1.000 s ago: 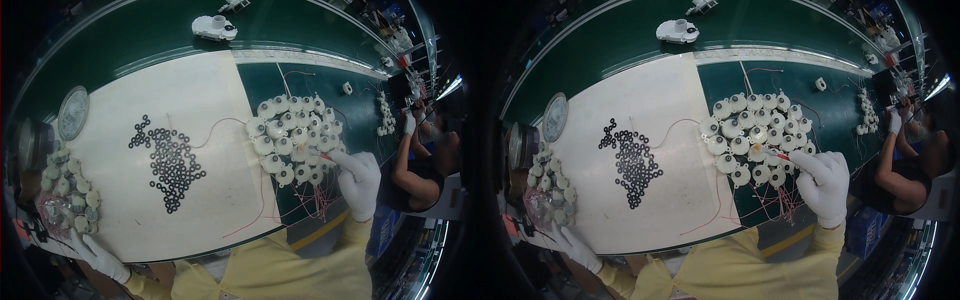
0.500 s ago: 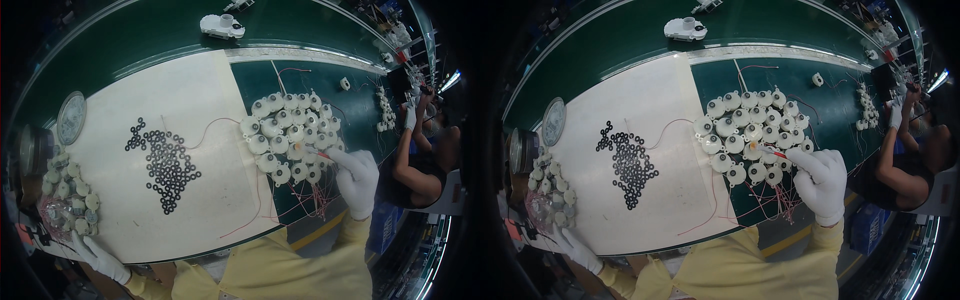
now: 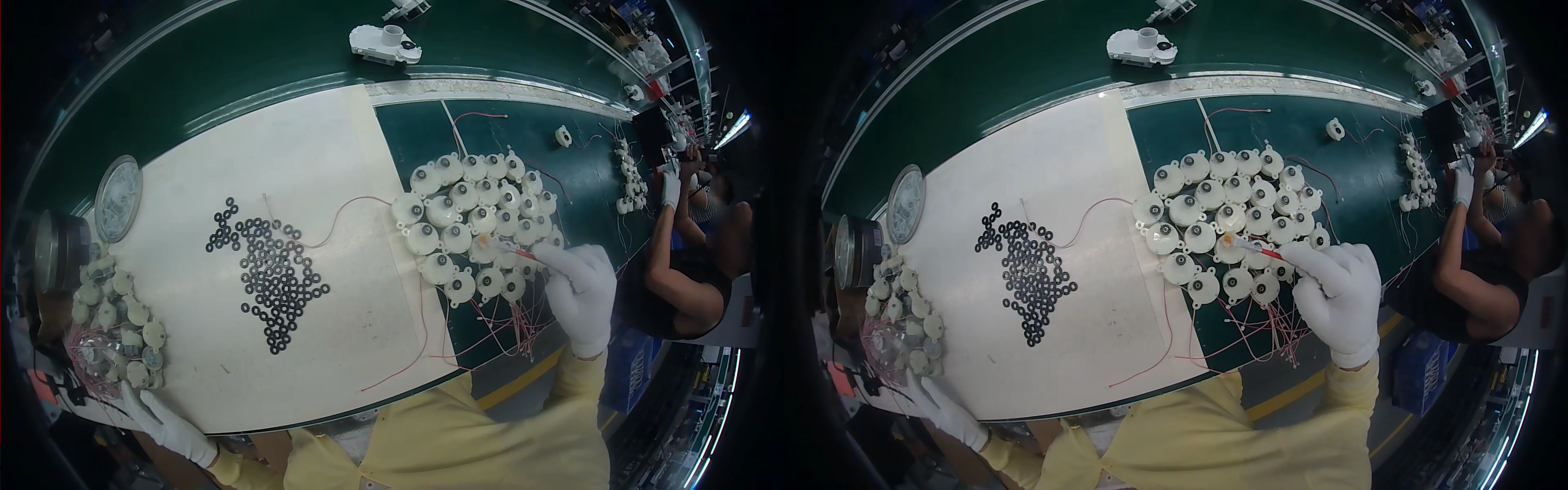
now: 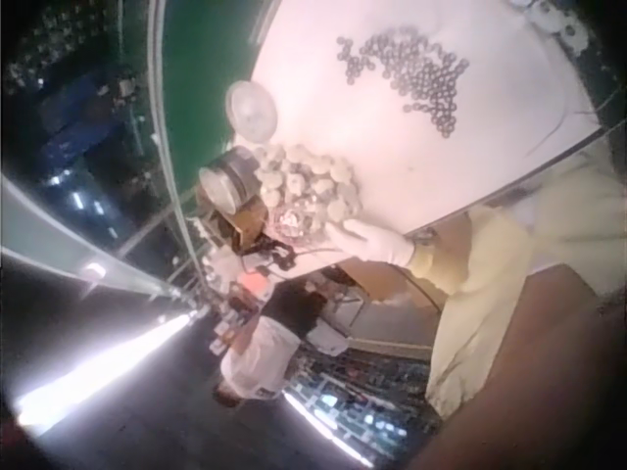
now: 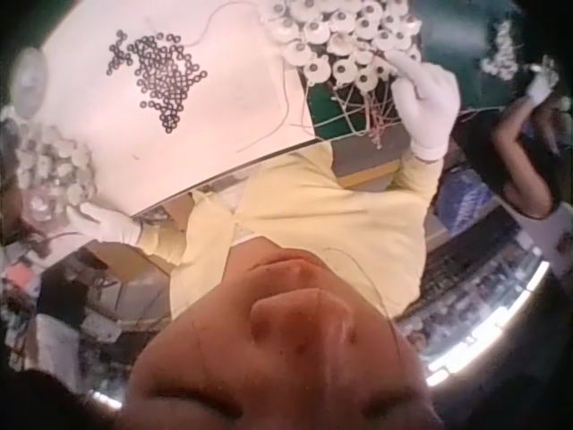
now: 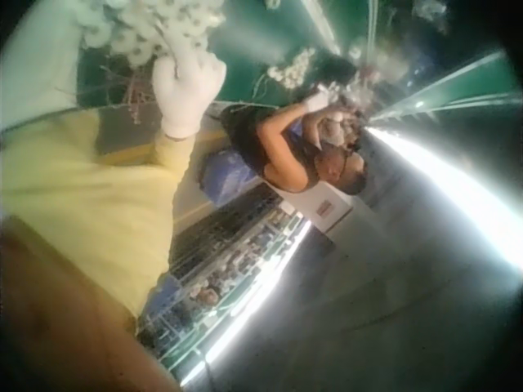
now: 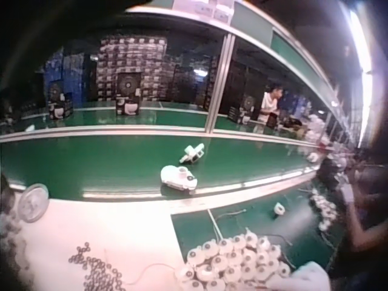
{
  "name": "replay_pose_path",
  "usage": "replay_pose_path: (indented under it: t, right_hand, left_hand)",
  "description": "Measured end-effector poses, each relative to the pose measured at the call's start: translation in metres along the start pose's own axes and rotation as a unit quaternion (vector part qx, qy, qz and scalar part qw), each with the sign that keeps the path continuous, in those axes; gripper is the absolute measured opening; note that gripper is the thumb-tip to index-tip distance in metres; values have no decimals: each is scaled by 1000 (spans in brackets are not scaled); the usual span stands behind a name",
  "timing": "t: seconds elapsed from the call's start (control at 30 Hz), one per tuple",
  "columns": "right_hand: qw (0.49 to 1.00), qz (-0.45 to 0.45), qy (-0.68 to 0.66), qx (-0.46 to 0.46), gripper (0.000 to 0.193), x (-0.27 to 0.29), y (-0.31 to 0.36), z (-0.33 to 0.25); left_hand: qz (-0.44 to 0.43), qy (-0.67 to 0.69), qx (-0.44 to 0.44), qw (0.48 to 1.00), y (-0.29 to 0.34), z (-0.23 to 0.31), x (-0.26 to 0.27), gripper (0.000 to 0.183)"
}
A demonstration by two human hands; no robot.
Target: The person assembles small white circular electronic components by inserting black washers into their centers. They then use a red-handled brush to apply a white substance from a container onto the components. The person handles the components one at a time, placing them on a green workbench.
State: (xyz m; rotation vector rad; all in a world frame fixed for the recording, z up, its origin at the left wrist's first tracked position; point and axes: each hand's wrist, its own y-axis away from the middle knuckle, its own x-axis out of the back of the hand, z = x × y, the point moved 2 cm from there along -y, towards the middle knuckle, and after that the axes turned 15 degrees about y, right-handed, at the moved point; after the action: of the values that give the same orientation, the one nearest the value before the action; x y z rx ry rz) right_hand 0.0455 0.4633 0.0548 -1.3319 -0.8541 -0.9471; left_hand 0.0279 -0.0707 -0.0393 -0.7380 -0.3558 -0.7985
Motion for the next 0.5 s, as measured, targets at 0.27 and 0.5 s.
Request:
replay_pose_path:
  t: [0.27, 0.5]
  right_hand:
    - [1000, 18, -12, -9, 39, 3, 3, -2]
    - [999, 7, 5, -31, 38, 6, 9, 3]
  left_hand:
    - [16, 23, 27, 999, 1, 3, -2, 38]
    - [5, -4, 11, 1000, 0, -1, 1, 39]
